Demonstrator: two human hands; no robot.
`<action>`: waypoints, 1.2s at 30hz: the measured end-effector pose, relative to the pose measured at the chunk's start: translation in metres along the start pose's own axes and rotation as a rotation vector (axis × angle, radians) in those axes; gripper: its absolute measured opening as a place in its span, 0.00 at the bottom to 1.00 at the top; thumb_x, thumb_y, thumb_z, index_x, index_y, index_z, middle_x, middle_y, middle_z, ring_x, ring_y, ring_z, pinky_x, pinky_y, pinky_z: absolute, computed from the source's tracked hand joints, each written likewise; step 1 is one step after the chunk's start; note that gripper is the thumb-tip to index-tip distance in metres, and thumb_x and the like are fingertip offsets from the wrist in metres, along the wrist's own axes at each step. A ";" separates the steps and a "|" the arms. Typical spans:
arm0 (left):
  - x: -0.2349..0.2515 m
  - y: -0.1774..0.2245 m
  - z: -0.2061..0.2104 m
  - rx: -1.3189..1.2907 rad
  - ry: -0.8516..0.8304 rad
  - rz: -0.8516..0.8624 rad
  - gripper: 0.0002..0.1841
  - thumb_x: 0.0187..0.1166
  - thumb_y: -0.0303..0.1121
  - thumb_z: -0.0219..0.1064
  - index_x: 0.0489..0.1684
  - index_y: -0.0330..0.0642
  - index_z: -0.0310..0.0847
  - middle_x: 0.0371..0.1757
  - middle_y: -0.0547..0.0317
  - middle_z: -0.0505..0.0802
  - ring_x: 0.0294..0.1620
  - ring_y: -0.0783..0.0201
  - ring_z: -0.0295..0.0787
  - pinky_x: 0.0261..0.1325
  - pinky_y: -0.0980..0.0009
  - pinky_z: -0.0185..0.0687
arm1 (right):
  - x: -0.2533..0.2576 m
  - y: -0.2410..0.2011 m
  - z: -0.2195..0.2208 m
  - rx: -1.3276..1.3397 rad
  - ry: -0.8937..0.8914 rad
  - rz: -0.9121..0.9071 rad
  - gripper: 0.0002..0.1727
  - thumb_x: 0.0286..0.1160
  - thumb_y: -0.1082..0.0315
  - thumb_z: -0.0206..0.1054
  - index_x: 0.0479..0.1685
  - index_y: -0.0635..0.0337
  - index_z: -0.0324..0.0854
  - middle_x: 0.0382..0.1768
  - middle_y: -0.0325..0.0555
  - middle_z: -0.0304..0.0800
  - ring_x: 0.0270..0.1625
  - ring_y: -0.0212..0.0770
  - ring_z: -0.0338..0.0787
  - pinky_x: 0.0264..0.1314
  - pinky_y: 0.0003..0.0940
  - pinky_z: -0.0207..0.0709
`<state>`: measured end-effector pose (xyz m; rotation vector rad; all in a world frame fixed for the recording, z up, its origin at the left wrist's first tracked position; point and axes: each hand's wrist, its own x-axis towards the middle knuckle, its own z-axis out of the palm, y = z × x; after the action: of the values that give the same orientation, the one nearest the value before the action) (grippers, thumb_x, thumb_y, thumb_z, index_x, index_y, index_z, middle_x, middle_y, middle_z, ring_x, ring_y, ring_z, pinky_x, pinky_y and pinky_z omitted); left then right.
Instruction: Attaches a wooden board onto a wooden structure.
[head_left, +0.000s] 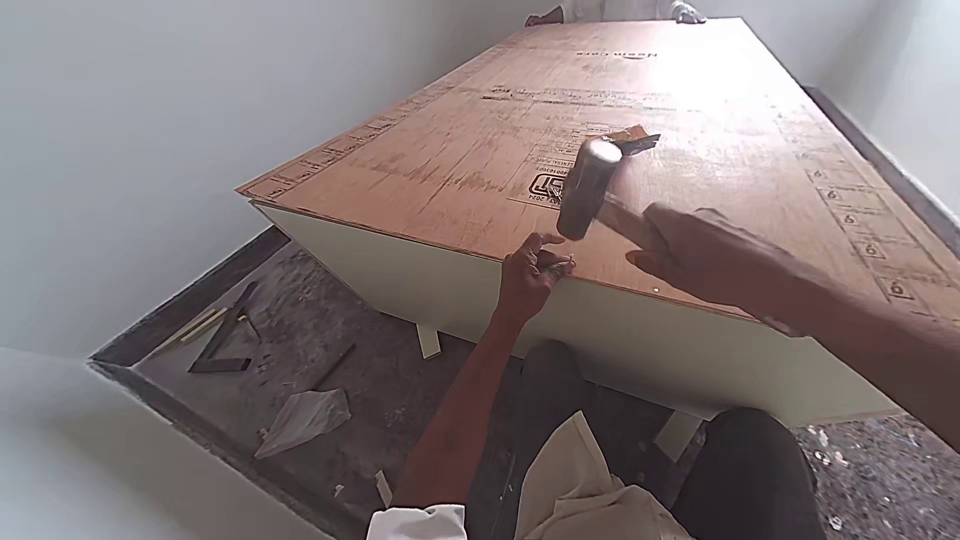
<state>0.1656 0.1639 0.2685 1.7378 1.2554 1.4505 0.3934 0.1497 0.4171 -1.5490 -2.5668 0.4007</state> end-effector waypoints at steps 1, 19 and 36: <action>-0.001 0.001 0.001 0.003 0.004 -0.028 0.22 0.71 0.22 0.77 0.63 0.38 0.79 0.35 0.59 0.97 0.31 0.71 0.93 0.41 0.71 0.90 | 0.005 0.000 0.005 -0.066 -0.076 0.035 0.09 0.85 0.59 0.66 0.48 0.54 0.75 0.23 0.43 0.78 0.26 0.43 0.82 0.28 0.44 0.75; 0.003 -0.010 -0.008 0.177 -0.049 0.177 0.16 0.72 0.27 0.78 0.56 0.33 0.87 0.46 0.54 0.98 0.48 0.66 0.97 0.60 0.65 0.89 | -0.041 0.023 0.028 0.025 0.094 0.151 0.09 0.77 0.68 0.71 0.40 0.53 0.73 0.19 0.39 0.73 0.23 0.39 0.77 0.24 0.40 0.68; 0.006 -0.053 -0.037 0.562 0.023 0.454 0.20 0.76 0.51 0.73 0.59 0.50 0.95 0.68 0.60 0.93 0.75 0.57 0.86 0.83 0.48 0.66 | -0.076 0.066 0.079 0.734 0.313 0.093 0.18 0.76 0.47 0.64 0.51 0.49 0.79 0.21 0.25 0.79 0.16 0.24 0.80 0.16 0.20 0.78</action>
<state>0.1143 0.1857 0.2355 2.5163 1.4390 1.4385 0.4673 0.0987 0.3249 -1.3104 -1.8064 0.9001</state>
